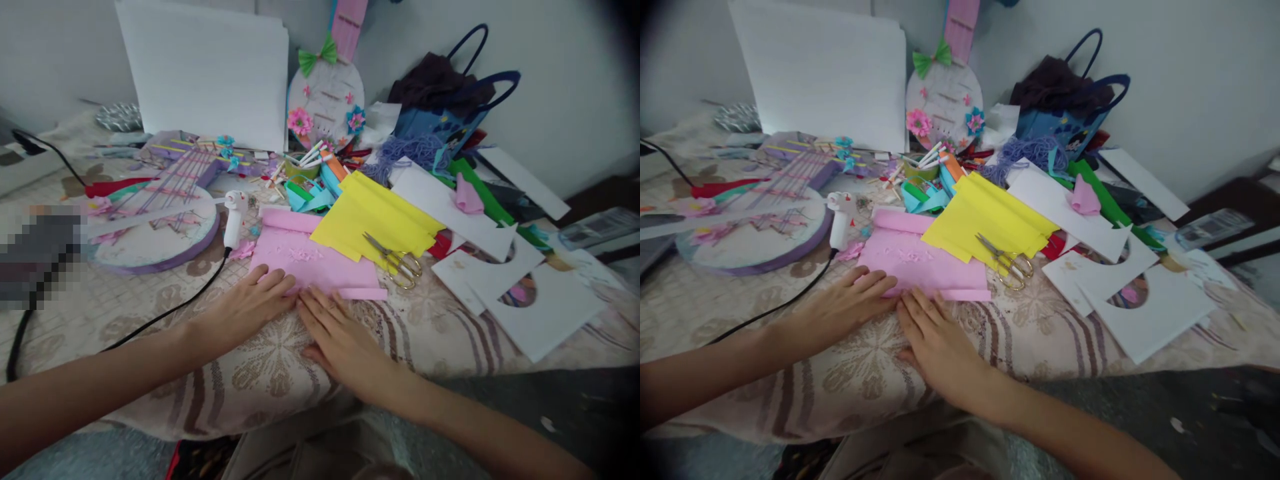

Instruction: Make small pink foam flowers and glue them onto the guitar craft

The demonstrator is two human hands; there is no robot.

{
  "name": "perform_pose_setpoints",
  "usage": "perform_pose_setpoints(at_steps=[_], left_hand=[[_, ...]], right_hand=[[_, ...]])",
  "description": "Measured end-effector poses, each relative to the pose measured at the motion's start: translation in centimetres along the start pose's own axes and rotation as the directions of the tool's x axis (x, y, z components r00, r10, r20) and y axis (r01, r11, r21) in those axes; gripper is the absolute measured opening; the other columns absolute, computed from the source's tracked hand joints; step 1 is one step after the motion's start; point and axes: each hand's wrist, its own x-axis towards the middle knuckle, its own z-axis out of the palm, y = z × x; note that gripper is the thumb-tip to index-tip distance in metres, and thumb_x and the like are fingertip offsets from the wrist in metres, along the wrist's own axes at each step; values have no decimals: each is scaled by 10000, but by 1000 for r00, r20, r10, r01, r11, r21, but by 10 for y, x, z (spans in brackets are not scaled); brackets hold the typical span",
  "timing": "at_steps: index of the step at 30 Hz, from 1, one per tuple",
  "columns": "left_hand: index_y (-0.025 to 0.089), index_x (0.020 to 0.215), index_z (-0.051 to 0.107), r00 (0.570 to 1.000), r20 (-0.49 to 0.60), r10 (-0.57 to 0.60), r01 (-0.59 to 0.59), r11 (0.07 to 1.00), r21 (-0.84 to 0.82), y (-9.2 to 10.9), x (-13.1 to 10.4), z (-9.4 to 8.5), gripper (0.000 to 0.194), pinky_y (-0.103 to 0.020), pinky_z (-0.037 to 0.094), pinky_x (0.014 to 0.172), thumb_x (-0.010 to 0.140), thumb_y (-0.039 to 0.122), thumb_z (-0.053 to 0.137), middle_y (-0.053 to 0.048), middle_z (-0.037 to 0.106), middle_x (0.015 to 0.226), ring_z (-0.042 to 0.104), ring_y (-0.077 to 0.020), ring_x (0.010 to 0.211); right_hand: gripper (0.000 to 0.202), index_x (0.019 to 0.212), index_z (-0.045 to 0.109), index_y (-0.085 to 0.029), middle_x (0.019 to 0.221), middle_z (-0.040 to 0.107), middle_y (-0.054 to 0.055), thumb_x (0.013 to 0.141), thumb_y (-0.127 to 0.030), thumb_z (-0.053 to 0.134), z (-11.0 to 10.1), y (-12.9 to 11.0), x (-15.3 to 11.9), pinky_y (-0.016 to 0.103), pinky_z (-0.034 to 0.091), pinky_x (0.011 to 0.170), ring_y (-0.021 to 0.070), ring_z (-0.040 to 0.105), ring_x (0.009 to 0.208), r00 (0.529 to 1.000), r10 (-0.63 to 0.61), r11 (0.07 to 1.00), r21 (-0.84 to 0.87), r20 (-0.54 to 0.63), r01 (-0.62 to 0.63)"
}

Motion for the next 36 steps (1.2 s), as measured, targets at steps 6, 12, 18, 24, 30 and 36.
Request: perform_pose_setpoints(at_steps=[6, 12, 18, 24, 30, 36], left_hand=[[260, 1312, 397, 1000, 14, -18, 18, 1000, 7, 1, -1, 2, 474, -413, 360, 934, 857, 128, 414, -68, 488, 1227, 426, -225, 1113], [246, 1378, 315, 995, 98, -33, 35, 999, -14, 3, -5, -8, 601, -424, 362, 947, 812, 89, 443, -76, 508, 1231, 446, -234, 1118], [206, 1340, 398, 994, 35, -99, 98, 995, 14, 2, -32, 6, 552, -433, 365, 948, 809, 54, 408, -88, 491, 1280, 464, -250, 1103], [105, 1250, 501, 976, 44, -212, 213, 977, -11, 4, -57, 7, 454, -421, 375, 955, 828, 37, 348, -121, 523, 1248, 485, -256, 1091], [145, 1233, 510, 960, 73, -272, 278, 955, -103, 1, -61, 1, 419, -385, 380, 965, 841, 94, 370, -106, 530, 1242, 468, -246, 1138], [146, 1263, 442, 931, -50, -362, 349, 920, -180, -12, -52, -12, 414, -437, 410, 919, 856, 111, 379, -135, 488, 1281, 446, -276, 1162]], right_hand=[[657, 1394, 250, -5, 1459, 249, 208, 893, -397, 413, 12, 1, -8, 471, 268, 1097, 277, 137, 1374, 996, 68, 997, 41, 64, -71], [620, 1419, 230, -65, 1478, 228, 159, 901, -357, 407, 1, 13, -35, 452, 259, 1105, 249, 135, 1377, 983, 164, 986, -8, 86, -164], [614, 1449, 123, -128, 1481, 238, 114, 912, -275, 383, -6, 30, -71, 470, 261, 1099, 223, 170, 1373, 967, 243, 969, -57, 80, -238], [560, 1446, 159, -188, 1462, 301, 74, 919, -219, 346, -4, 46, -93, 496, 253, 1095, 205, 232, 1356, 957, 282, 959, -12, 71, -282], [534, 1427, 236, -222, 1442, 349, 54, 908, -180, 356, -10, 54, -92, 466, 282, 1091, 189, 275, 1341, 961, 268, 956, 102, 63, -273], [480, 1381, 347, -215, 1404, 411, 60, 903, -197, 395, -20, 62, -88, 459, 348, 1063, 198, 334, 1311, 974, 222, 966, 124, 51, -227]])
